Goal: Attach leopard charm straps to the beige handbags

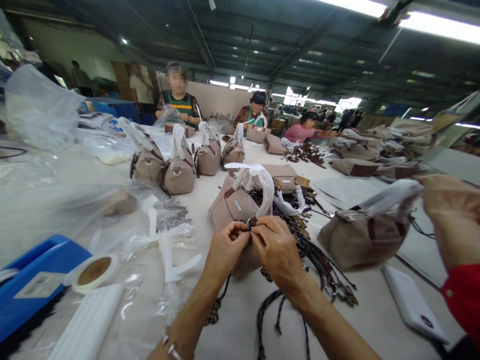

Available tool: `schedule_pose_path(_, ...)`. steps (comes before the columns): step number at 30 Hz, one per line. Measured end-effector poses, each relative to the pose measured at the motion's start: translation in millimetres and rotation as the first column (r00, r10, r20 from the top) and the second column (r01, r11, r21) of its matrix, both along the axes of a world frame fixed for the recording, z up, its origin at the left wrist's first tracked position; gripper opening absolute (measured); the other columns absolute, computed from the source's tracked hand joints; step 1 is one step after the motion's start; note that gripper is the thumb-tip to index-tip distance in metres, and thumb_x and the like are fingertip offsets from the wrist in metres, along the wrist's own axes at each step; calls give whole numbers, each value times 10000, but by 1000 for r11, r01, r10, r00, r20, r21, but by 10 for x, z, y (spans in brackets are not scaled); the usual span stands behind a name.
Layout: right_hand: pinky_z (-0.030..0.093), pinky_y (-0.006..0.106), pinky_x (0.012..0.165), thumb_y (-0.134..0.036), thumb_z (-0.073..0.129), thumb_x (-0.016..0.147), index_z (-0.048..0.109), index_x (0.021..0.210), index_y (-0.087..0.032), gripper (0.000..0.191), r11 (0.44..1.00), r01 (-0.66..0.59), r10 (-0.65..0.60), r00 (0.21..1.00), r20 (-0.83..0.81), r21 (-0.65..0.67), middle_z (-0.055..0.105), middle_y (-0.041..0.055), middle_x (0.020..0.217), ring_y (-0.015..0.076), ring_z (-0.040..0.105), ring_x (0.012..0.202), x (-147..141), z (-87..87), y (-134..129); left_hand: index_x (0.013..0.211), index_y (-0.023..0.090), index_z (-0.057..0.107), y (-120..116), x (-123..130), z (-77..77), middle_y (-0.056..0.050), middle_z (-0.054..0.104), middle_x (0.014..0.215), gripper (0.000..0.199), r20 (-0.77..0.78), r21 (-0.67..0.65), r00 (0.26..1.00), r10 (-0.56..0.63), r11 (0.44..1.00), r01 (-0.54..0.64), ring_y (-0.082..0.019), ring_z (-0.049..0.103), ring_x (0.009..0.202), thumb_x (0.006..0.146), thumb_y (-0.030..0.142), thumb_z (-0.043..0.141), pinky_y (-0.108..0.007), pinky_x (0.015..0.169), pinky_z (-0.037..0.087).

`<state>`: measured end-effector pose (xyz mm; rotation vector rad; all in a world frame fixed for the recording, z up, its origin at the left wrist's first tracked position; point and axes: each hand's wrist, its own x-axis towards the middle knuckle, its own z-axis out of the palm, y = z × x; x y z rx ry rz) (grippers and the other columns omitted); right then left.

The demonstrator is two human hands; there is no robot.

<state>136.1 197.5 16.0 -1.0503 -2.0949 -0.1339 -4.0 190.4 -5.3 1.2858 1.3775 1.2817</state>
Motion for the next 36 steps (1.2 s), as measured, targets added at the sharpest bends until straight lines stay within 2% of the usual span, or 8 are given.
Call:
schedule_pose_path(4, 461, 374, 806, -133, 555, 889, 658, 774, -200, 168, 1000, -7, 7, 999, -47, 12, 632, 66, 860, 211, 563, 860, 2, -64, 8, 952, 149, 673, -1, -62, -31, 1, 665, 748, 277, 47, -26, 998, -39, 999, 40, -119, 558, 628, 752, 334, 626, -214, 589, 427)
schedule_pose_path(8, 473, 375, 802, -160, 567, 889, 672, 821, -214, 137, 1000, -9, 8, 990, -142, -4, 637, 61, 875, 208, 572, 862, 9, -112, 37, 939, 161, 689, 33, -135, -33, -32, 693, 843, 335, 36, 11, 990, -138, 990, 137, -162, 600, 781, 859, 425, 499, -238, 679, 460)
schedule_pose_path(16, 498, 382, 804, -161, 540, 902, 684, 840, -208, 163, 997, -73, 68, 989, -130, -35, 641, 70, 878, 208, 577, 873, 58, -110, 65, 745, 160, 603, 199, -164, -21, 37, 550, 640, 237, 44, -10, 968, -246, 969, 247, -108, 488, 572, 769, 396, 598, -214, 551, 386)
schedule_pose_path(18, 506, 376, 825, -158, 538, 904, 686, 884, -210, 159, 994, -97, 91, 988, -125, -40, 645, 72, 901, 208, 586, 895, 72, -91, 53, 732, 167, 591, 190, -171, -3, 44, 538, 626, 205, 9, 10, 975, -220, 975, 220, -110, 487, 578, 780, 366, 580, -218, 558, 380)
schedule_pose_path(23, 515, 376, 890, -176, 541, 909, 670, 1054, -223, 200, 995, -92, 82, 980, -182, -48, 652, 82, 1003, 206, 603, 963, 82, -54, 22, 717, 190, 531, 14, -135, 65, 52, 516, 623, 190, -81, 76, 997, -15, 997, 21, -116, 490, 604, 841, 331, 508, -226, 588, 385)
schedule_pose_path(30, 519, 354, 869, -163, 567, 895, 683, 890, -220, 129, 978, -186, 166, 966, -196, -90, 659, 70, 982, 192, 609, 961, 70, -31, 7, 768, 193, 544, -97, -125, 2, 42, 527, 661, 239, -65, 131, 994, -85, 987, 93, -115, 493, 610, 893, 387, 479, -229, 575, 403)
schedule_pose_path(34, 499, 367, 865, -143, 554, 894, 645, 856, -204, 117, 974, -197, 175, 968, -181, -110, 665, 61, 951, 191, 597, 949, 62, -10, 3, 923, 192, 613, 49, -153, -50, -28, 638, 962, 138, -328, 362, 943, 59, 929, 69, -179, 564, 951, 888, 260, 497, -314, 883, 429)
schedule_pose_path(36, 495, 381, 854, -133, 556, 884, 631, 831, -201, 114, 980, -181, 166, 974, -156, -85, 662, 53, 897, 195, 591, 917, 54, -19, 9, 1033, 202, 612, 118, -145, -57, -44, 640, 1077, 193, -460, 395, 884, 81, 911, 122, -208, 537, 1050, 855, 199, 540, -365, 953, 394)
